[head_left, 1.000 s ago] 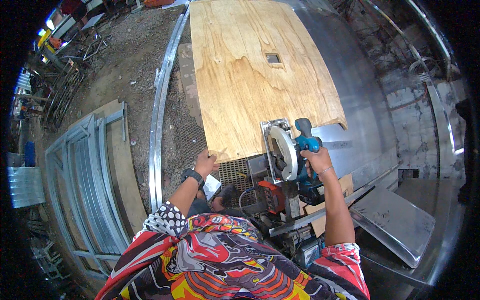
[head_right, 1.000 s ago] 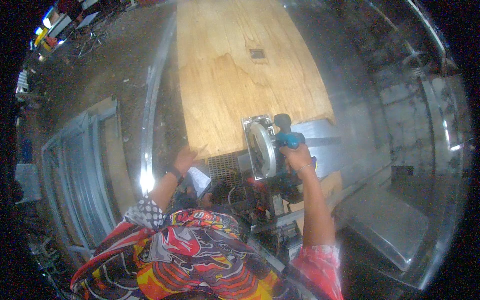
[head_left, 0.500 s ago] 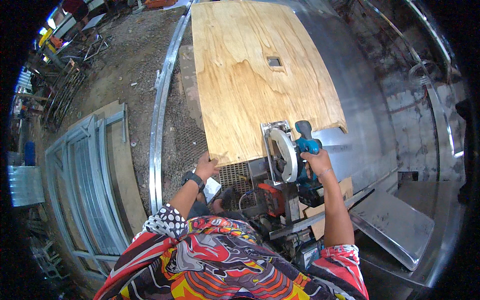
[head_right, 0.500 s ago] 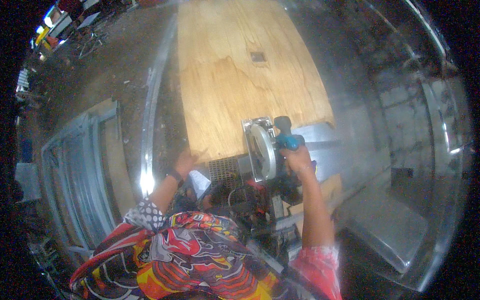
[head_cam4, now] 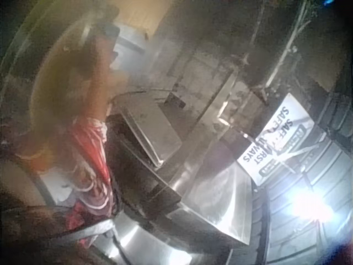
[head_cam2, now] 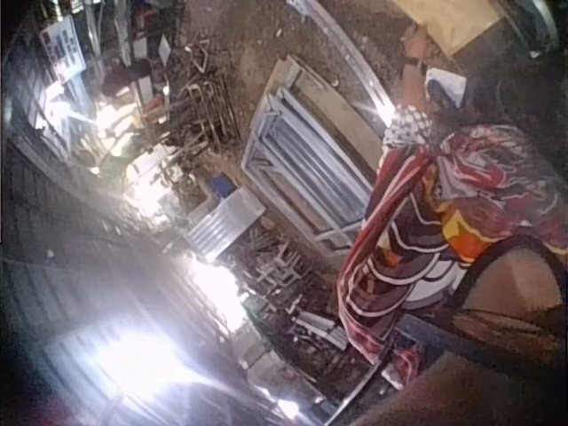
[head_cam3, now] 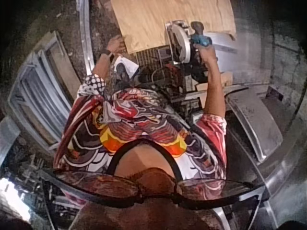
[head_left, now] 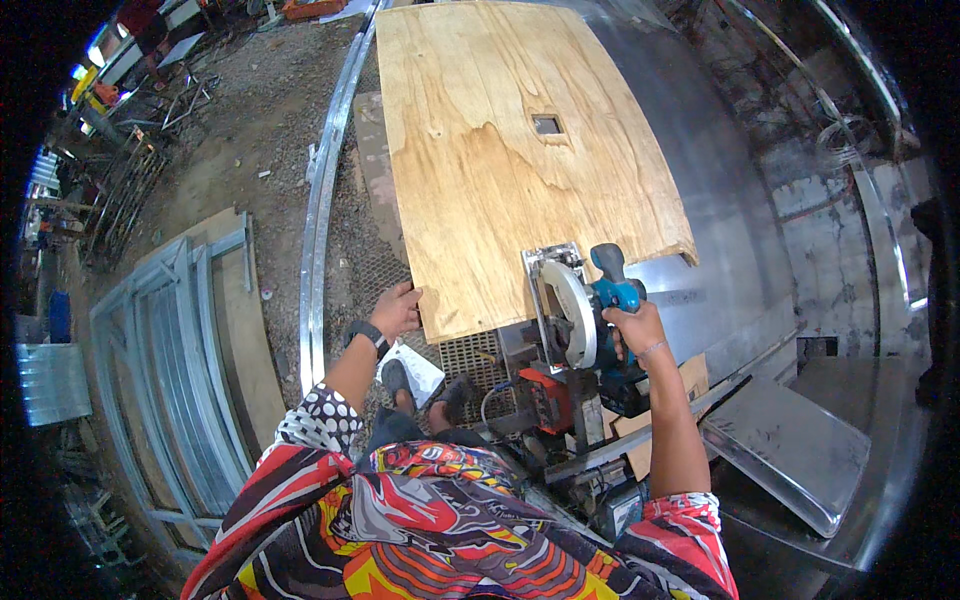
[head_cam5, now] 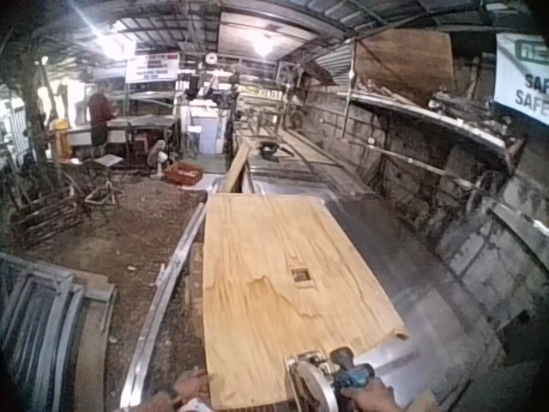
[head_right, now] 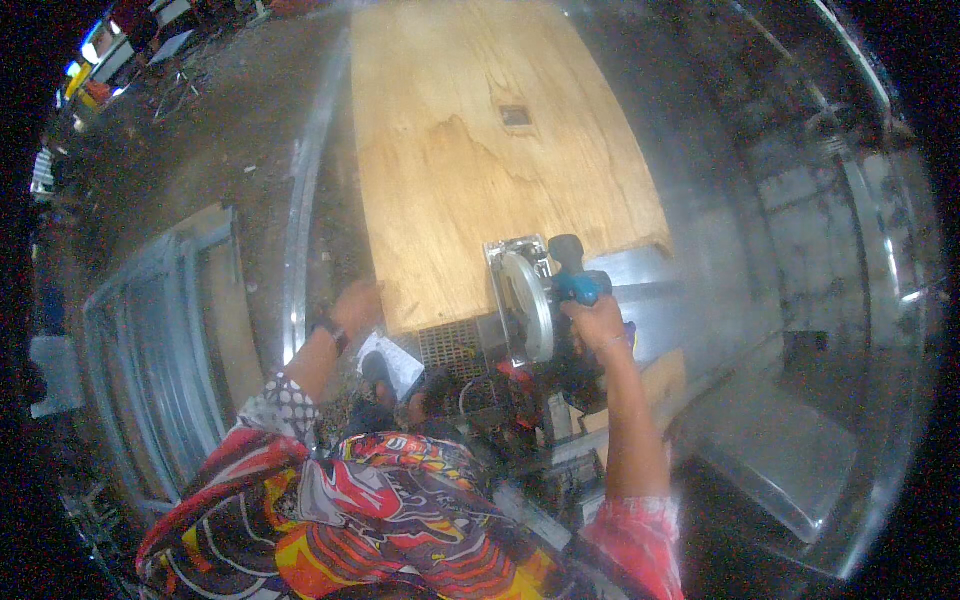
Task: The person measures a metal frame and a plywood sheet with a tape measure, marks the plywood with a pencil, and uses a circular saw to cut along the marked line. The person also uses a metal straightedge as a guide while cutting.
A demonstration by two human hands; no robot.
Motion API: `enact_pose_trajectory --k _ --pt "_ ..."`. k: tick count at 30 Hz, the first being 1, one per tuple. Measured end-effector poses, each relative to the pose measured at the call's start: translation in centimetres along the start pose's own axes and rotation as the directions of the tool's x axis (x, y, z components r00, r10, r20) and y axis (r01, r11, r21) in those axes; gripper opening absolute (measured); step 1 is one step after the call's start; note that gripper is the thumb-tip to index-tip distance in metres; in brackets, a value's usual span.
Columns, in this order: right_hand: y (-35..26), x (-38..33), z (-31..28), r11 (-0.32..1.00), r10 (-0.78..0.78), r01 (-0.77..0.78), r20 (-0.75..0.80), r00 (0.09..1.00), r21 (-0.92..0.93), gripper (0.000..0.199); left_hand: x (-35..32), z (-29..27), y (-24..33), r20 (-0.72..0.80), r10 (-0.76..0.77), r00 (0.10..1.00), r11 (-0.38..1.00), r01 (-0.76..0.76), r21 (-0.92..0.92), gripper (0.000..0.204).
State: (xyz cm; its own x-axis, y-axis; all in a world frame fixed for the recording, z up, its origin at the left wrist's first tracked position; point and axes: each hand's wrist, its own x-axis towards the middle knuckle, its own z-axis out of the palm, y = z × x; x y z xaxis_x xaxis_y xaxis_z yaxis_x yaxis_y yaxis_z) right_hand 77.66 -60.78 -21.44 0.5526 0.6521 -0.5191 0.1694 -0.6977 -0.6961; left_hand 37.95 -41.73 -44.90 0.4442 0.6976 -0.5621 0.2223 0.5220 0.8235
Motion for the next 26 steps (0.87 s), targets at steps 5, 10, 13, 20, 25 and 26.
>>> enact_pose_trajectory --k 5,10,13,20,25,26 --pt "-0.7 -0.5 -0.2 1.000 0.010 -0.010 -0.001 1.000 -0.014 0.020 -1.9 0.9 3.0 0.039 -0.007 0.999 0.999 0.006 0.047 0.037" --pt "-0.7 -0.8 -0.2 0.999 0.034 -0.033 -0.015 0.999 0.034 0.021 -3.3 2.1 4.3 -0.012 0.063 0.998 0.977 -0.060 0.203 0.036" --pt "-0.5 -0.7 -0.3 1.000 0.012 -0.012 -0.007 1.000 0.029 0.022 -3.8 2.6 4.9 -0.059 0.025 0.998 0.974 -0.011 0.227 0.035" --pt "0.0 -0.5 -0.3 1.000 0.020 -0.020 -0.013 1.000 0.022 0.021 -5.3 3.1 5.6 -0.049 0.057 0.997 0.988 -0.050 0.146 0.036" --pt "-0.1 -0.6 -0.3 0.998 0.043 -0.042 -0.018 0.999 0.042 0.020 -6.5 3.7 7.3 -0.089 -0.013 0.996 0.976 0.032 0.216 0.039" --pt "-0.1 -0.6 -0.3 0.998 0.041 -0.041 -0.017 0.999 0.039 0.020 -6.8 3.9 7.7 -0.089 -0.013 0.996 0.976 0.032 0.215 0.039"
